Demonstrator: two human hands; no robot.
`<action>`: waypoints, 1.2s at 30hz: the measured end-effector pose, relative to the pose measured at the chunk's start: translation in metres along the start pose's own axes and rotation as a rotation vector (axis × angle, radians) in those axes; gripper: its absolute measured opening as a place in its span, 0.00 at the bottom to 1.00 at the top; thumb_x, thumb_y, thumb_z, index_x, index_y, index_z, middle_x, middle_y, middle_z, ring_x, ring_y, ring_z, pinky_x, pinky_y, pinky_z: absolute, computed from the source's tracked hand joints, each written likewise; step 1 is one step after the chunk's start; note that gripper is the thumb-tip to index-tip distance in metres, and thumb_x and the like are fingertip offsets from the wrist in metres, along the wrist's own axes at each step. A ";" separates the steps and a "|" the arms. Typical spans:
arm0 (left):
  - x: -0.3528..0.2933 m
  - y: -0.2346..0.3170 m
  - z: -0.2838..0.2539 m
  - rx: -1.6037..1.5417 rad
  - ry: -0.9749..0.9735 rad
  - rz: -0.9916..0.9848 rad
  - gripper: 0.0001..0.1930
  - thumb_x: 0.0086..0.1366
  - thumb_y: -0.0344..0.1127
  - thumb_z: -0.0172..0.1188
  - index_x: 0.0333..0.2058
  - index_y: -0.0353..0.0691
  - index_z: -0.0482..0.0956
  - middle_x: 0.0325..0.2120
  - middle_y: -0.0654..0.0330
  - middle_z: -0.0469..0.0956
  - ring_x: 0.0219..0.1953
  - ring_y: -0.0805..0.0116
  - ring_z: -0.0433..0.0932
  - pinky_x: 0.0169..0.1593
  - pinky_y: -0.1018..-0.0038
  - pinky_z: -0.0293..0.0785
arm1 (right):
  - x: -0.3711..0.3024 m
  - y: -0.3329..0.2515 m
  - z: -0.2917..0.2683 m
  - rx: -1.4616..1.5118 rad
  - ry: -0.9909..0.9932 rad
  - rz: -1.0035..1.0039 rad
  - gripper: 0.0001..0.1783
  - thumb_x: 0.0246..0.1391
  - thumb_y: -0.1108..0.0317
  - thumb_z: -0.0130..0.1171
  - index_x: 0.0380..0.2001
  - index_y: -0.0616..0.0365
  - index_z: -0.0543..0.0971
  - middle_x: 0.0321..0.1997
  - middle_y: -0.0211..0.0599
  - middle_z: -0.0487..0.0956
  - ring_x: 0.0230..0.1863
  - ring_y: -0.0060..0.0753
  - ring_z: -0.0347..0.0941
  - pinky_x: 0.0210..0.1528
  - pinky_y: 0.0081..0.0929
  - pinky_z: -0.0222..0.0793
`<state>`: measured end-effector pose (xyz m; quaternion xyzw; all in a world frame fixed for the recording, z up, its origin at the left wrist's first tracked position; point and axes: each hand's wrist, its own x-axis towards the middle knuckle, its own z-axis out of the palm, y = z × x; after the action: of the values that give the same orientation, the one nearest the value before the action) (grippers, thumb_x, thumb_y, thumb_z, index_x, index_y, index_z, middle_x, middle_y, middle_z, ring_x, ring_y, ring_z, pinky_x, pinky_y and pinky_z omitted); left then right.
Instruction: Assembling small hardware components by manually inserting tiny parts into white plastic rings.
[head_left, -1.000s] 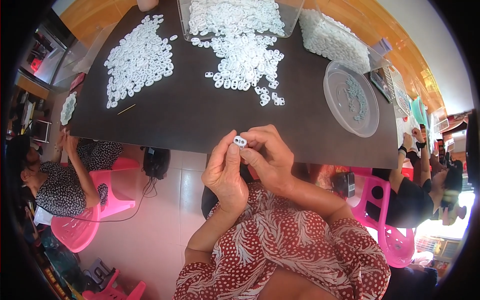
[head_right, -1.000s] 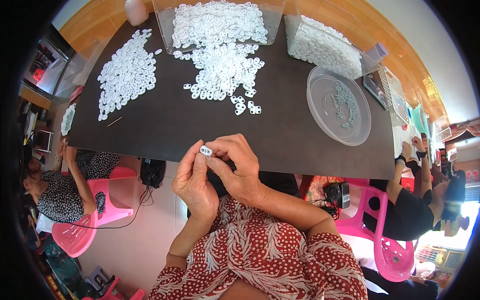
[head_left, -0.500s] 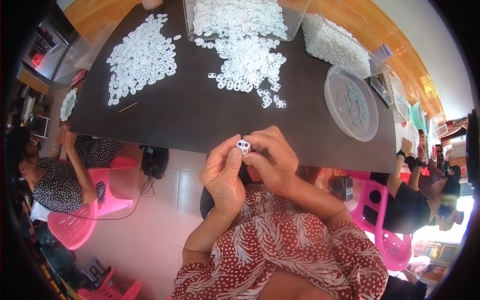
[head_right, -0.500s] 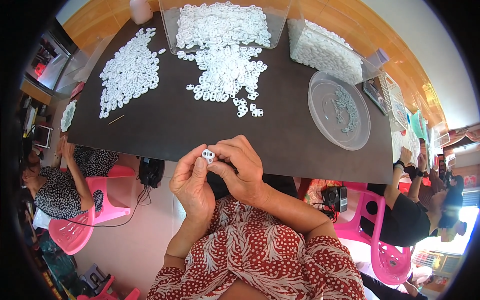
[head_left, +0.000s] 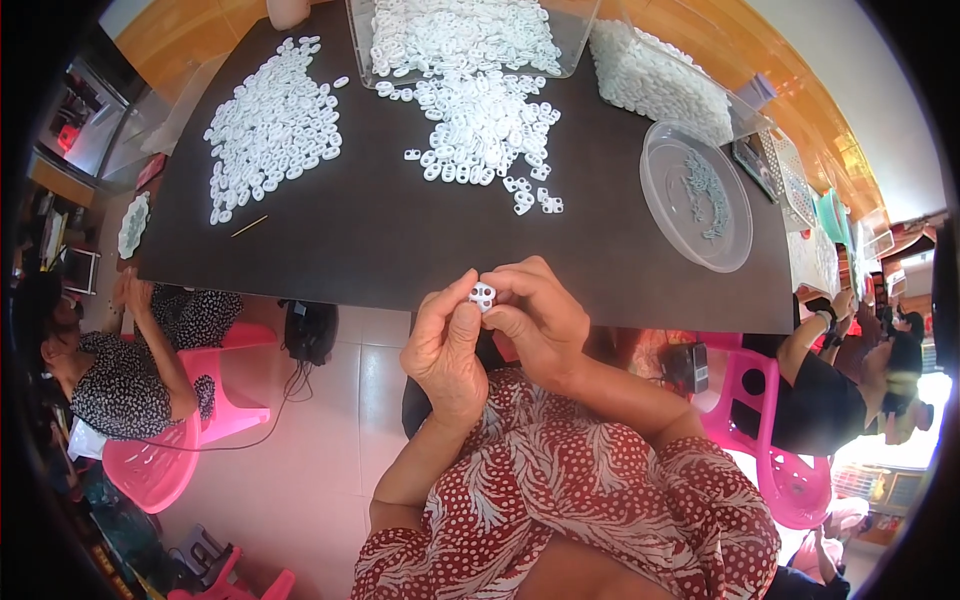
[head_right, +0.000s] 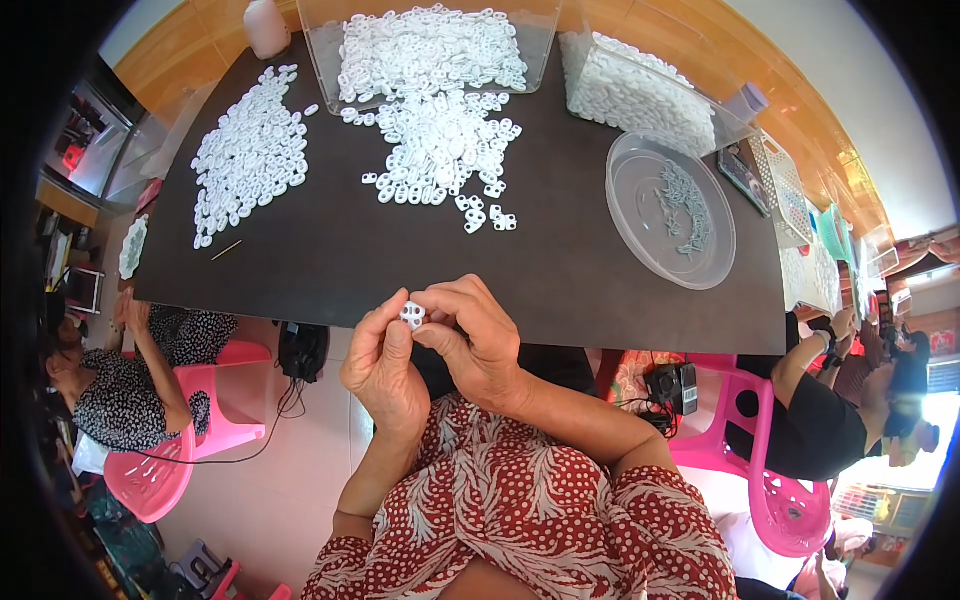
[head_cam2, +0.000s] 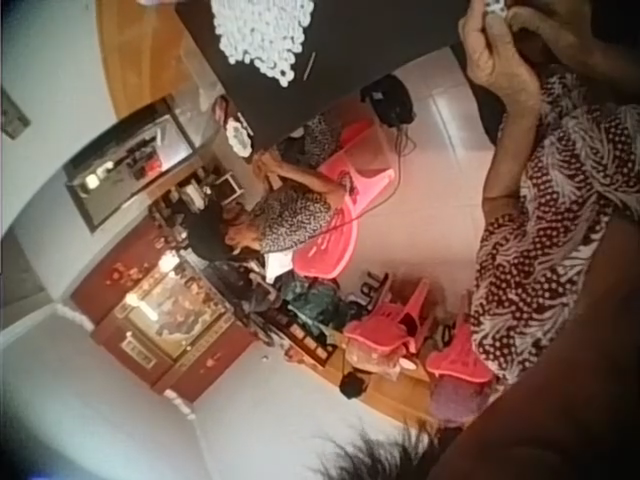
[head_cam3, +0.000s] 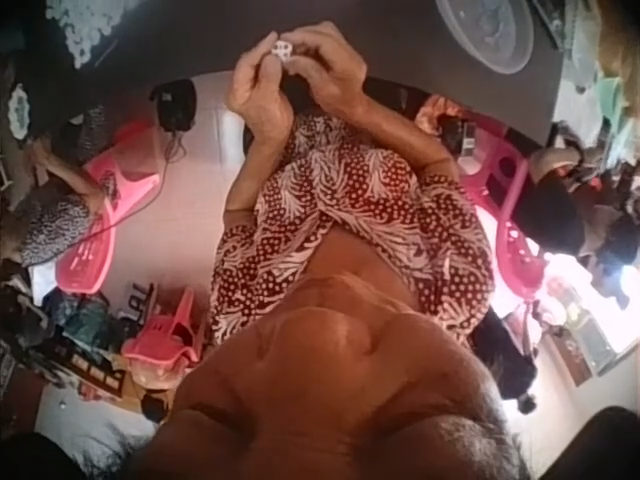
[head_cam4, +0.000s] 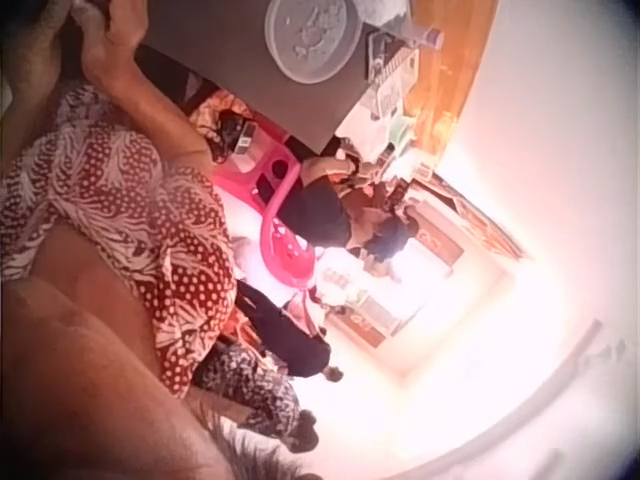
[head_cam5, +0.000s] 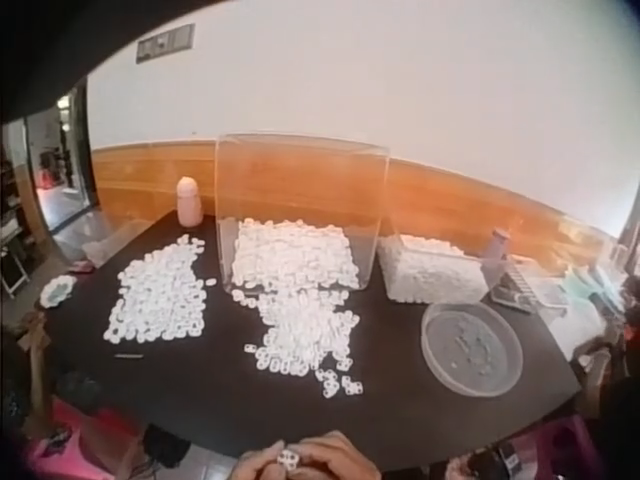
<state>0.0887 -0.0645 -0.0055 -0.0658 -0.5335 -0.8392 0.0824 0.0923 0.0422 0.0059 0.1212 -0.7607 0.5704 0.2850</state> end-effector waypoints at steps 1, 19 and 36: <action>0.000 0.001 0.001 0.004 0.008 -0.005 0.13 0.64 0.30 0.56 0.45 0.29 0.76 0.38 0.60 0.75 0.39 0.75 0.72 0.46 0.78 0.69 | -0.001 0.000 0.000 -0.001 0.003 0.000 0.16 0.42 0.83 0.61 0.39 0.65 0.75 0.34 0.38 0.75 0.29 0.26 0.68 0.28 0.20 0.66; -0.005 -0.001 0.004 -0.031 0.063 0.019 0.10 0.65 0.26 0.53 0.43 0.30 0.76 0.35 0.61 0.73 0.36 0.76 0.71 0.42 0.81 0.70 | -0.001 -0.004 0.005 -0.020 0.013 -0.024 0.16 0.42 0.82 0.61 0.39 0.64 0.75 0.34 0.38 0.75 0.29 0.29 0.67 0.29 0.22 0.66; -0.005 0.002 0.004 -0.020 0.031 0.099 0.09 0.64 0.26 0.53 0.42 0.30 0.76 0.32 0.63 0.73 0.34 0.78 0.69 0.40 0.81 0.68 | 0.000 -0.006 0.005 -0.041 0.024 -0.082 0.15 0.42 0.78 0.64 0.36 0.64 0.76 0.33 0.39 0.77 0.29 0.31 0.69 0.29 0.23 0.66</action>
<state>0.0941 -0.0614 -0.0028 -0.0798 -0.5196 -0.8404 0.1317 0.0936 0.0358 0.0100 0.1394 -0.7631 0.5442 0.3196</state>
